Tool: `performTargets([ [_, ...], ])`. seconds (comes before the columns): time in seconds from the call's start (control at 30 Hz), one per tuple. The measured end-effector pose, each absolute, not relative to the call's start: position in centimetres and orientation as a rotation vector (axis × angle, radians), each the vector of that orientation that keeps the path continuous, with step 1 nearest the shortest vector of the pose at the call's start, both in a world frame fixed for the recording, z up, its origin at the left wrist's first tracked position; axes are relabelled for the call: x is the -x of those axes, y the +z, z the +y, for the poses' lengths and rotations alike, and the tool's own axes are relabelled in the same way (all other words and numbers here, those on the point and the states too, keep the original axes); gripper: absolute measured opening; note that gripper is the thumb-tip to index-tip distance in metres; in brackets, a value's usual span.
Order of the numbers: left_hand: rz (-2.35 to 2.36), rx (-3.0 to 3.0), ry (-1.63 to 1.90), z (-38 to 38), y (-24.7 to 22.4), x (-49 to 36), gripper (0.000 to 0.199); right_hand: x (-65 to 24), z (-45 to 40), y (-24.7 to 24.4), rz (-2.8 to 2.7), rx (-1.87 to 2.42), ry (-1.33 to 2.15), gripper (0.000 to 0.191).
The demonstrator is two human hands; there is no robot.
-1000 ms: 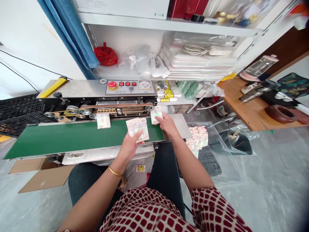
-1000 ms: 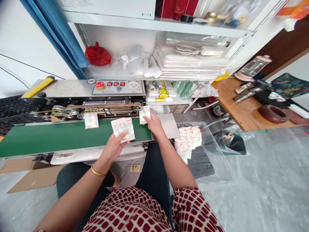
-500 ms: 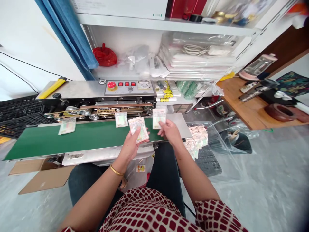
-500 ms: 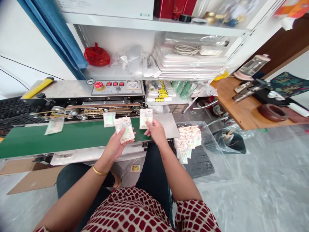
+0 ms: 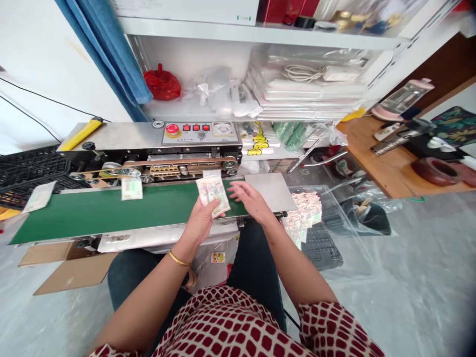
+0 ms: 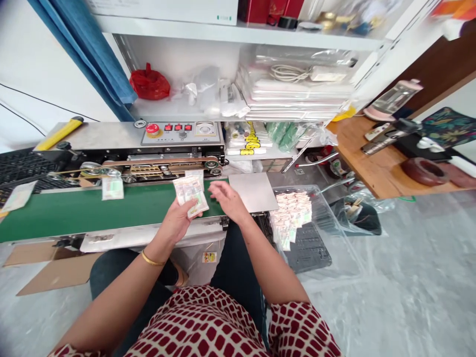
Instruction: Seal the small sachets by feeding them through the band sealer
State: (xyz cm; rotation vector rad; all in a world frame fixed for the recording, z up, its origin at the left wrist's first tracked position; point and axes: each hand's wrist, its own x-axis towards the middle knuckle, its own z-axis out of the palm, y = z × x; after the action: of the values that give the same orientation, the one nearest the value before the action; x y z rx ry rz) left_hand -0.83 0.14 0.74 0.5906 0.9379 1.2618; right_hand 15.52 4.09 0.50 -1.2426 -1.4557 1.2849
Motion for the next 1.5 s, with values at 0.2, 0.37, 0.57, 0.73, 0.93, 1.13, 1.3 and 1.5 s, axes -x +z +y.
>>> performTargets([
  [0.2, 0.94, -0.693, 1.235, 0.1, 1.0, -0.1, 0.046, -15.0, 2.5, 0.0, -1.441, 1.134, 1.419, 0.035],
  [0.37, 0.952, -0.71, 1.21, 0.0, 1.0, 0.0, 0.038, -15.5, 2.3, 0.1, -1.341, 1.103, 1.544, 0.035],
  [0.57, 1.0, -0.631, 1.227, 0.2, 0.7, 0.2, 0.042, -16.9, 3.0, -0.8, -1.078, 1.235, 1.46, 0.037],
  [0.73, 1.048, -0.565, 1.249, 0.3, 0.5, 1.0, 0.041, -18.7, 6.4, -1.2, -1.049, 1.414, 1.34, 0.029],
  [0.93, 1.081, -0.6, 1.268, 0.4, 0.6, 1.0, 0.042, -17.7, 7.8, 0.0, -1.526, 1.652, 0.948, 0.023],
  [1.13, 1.026, -0.6, 1.292, 0.6, 1.0, 0.2, 0.047, -15.6, 3.8, 0.2, -1.535, 1.365, 1.076, 0.043],
  [1.3, 0.89, -0.561, 1.276, 0.5, 1.6, -0.2, 0.037, -13.9, 2.0, 0.1, -1.529, 1.144, 1.38, 0.036],
  [1.5, 0.924, -0.532, 1.271, 0.6, 1.1, 0.0, 0.039, -15.1, 2.5, -1.0, -1.229, 1.198, 1.32, 0.032],
])
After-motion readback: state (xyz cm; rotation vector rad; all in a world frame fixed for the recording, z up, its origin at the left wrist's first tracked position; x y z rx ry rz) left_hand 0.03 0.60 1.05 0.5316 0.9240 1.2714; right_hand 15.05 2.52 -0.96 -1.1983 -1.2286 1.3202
